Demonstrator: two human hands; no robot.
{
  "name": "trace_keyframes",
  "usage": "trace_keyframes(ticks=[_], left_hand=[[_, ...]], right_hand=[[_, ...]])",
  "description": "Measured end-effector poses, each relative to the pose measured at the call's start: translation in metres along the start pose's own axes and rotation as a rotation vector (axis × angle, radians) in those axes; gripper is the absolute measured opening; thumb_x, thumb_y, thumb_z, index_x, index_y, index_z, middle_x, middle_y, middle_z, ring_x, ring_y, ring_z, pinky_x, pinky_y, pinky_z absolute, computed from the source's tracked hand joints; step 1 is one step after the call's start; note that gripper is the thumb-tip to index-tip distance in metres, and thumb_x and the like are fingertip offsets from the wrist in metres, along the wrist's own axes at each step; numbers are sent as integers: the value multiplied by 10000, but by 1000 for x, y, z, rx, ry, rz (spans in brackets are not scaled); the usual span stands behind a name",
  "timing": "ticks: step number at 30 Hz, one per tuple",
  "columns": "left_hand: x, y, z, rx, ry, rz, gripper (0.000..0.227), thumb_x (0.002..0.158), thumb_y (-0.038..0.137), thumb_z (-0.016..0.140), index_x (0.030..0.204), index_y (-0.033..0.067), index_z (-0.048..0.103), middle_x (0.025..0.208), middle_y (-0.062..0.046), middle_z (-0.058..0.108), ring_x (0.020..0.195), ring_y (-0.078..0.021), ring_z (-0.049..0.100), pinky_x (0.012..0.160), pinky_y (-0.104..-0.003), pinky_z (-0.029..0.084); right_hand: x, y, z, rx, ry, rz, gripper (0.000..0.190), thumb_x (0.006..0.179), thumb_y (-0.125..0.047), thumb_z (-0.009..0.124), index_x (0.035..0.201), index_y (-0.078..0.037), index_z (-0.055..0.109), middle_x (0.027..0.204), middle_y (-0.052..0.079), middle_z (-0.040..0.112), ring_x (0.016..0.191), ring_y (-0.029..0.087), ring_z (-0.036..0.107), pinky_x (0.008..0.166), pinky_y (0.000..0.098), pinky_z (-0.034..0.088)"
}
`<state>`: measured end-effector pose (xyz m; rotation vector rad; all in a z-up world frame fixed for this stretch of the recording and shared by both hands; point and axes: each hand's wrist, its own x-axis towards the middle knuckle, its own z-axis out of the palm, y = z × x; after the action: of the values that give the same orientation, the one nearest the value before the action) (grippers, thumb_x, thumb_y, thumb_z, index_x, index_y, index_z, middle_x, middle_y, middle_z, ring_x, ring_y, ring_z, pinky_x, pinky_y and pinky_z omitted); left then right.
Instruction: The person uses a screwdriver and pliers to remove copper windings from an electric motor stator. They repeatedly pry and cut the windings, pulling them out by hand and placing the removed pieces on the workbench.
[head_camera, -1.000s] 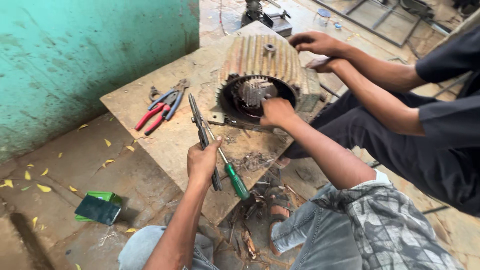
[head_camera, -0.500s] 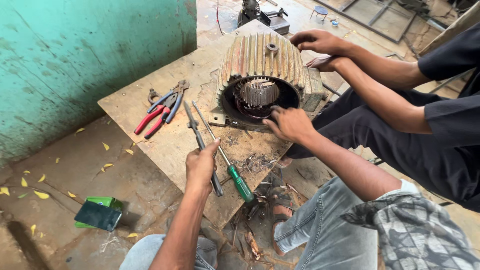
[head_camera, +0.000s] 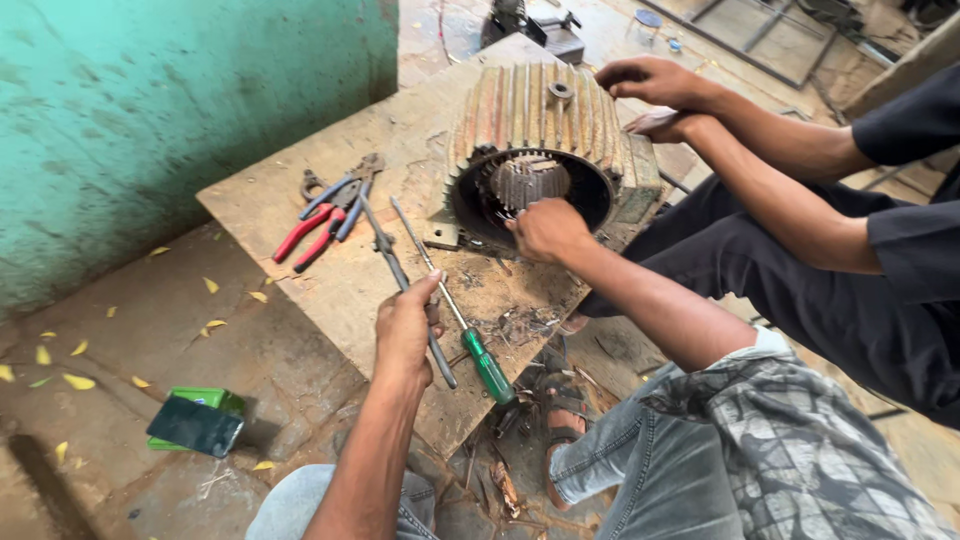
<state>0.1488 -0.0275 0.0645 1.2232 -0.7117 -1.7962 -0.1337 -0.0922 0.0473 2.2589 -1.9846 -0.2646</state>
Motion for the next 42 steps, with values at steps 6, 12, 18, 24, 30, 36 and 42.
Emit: trace_keyframes(ticks=[6,12,18,24,30,36,42], left_hand=[[-6,6,4,-91,-40,31,265,841,267,749,785,112,542,604,45,420,511,-87,376,453,-266,335],[-2,4,9,64,-33,-78,301,849,275,760,846,116,505,577,27,441,496,-92,377,469,-237,347],[13,-3,6,38,75,-82,268,852,263,731,888,70,549,621,30,461,526,-86,397,489,-235,358],[24,-17,-10,174,113,-104,385,850,281,766,981,-51,622,649,12,476,563,-95,431,533,-255,379],[37,-28,-23,494,192,-60,398,792,286,804,849,-77,650,658,-65,586,572,-152,508,532,-317,409],[36,-40,-36,718,141,-123,390,722,255,808,915,-66,703,769,-149,667,658,-227,592,599,-376,472],[32,-38,-38,1282,183,-74,552,776,334,731,1099,-102,632,1029,-339,719,978,-436,733,953,-490,546]], right_hand=[[2,-35,40,22,236,31,286,878,-232,543,654,-119,682,635,112,658,574,266,667,534,420,547],[11,-88,71,-58,330,257,361,1004,-216,525,691,-125,679,622,61,645,551,213,661,443,369,520],[-30,-62,28,336,37,386,523,1069,-386,467,728,-29,642,633,119,648,570,288,699,488,399,523],[-36,-66,14,454,279,350,557,958,-424,622,989,123,520,706,250,649,614,420,693,537,493,582],[-24,-75,9,410,21,374,577,974,-370,608,1091,179,474,705,206,665,639,365,731,537,427,623],[-13,-63,-3,254,-25,348,512,1035,-380,560,969,128,584,800,206,653,620,325,725,478,374,613],[-4,-54,16,213,129,364,492,992,-385,573,1017,106,600,680,173,679,588,308,723,491,368,605]])
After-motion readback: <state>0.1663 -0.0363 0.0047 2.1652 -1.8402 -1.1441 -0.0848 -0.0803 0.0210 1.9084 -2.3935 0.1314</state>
